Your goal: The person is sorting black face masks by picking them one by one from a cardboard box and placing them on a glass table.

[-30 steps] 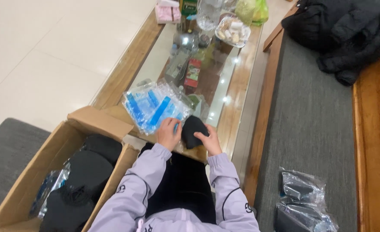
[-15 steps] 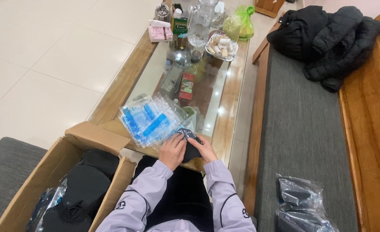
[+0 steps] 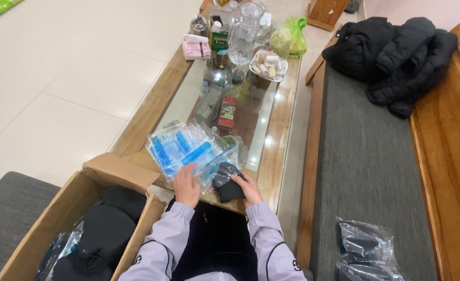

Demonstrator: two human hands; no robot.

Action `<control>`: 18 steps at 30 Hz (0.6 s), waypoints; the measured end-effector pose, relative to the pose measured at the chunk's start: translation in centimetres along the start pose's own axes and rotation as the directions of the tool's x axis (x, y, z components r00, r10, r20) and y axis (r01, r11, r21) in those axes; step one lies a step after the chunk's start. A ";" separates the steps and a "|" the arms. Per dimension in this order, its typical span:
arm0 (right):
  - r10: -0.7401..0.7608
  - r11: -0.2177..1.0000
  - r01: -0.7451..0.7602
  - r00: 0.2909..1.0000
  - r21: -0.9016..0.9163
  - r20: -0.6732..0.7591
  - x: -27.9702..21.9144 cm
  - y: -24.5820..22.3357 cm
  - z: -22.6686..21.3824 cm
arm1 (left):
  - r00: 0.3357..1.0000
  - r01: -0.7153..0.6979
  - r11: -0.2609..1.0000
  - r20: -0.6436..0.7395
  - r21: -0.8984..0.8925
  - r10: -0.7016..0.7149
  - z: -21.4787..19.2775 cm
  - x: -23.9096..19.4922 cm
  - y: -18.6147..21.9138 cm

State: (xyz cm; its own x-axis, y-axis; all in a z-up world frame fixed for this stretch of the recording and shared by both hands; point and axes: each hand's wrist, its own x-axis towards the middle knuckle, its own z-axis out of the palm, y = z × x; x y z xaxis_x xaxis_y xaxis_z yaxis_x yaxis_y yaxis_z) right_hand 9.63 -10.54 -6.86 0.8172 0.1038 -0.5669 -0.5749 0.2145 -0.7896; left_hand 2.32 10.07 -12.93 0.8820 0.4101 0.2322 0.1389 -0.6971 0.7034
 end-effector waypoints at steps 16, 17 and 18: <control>0.182 0.879 -0.079 0.967 0.471 -0.178 -4.2 -5.2 -4.6 | 0.989 -0.052 0.895 0.144 0.444 -0.014 1.3 -0.8 0.7; 0.187 0.832 -0.050 0.963 0.552 -0.194 -4.7 -6.0 -4.9 | 0.991 -0.052 0.889 0.134 0.454 -0.011 1.5 -0.8 0.7; 0.193 0.779 -0.020 0.958 0.627 -0.210 -5.2 -6.8 -5.2 | 0.992 -0.052 0.884 0.125 0.465 -0.007 1.6 -0.9 0.6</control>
State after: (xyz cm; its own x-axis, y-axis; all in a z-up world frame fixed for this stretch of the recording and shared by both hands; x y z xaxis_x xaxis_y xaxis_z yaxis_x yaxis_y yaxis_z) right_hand 9.10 -17.59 0.26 0.6638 -0.0625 -0.7453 -0.4392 0.7740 -0.4561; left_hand 2.37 8.34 -13.79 0.9303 0.3382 0.1417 0.2858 -0.9109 0.2976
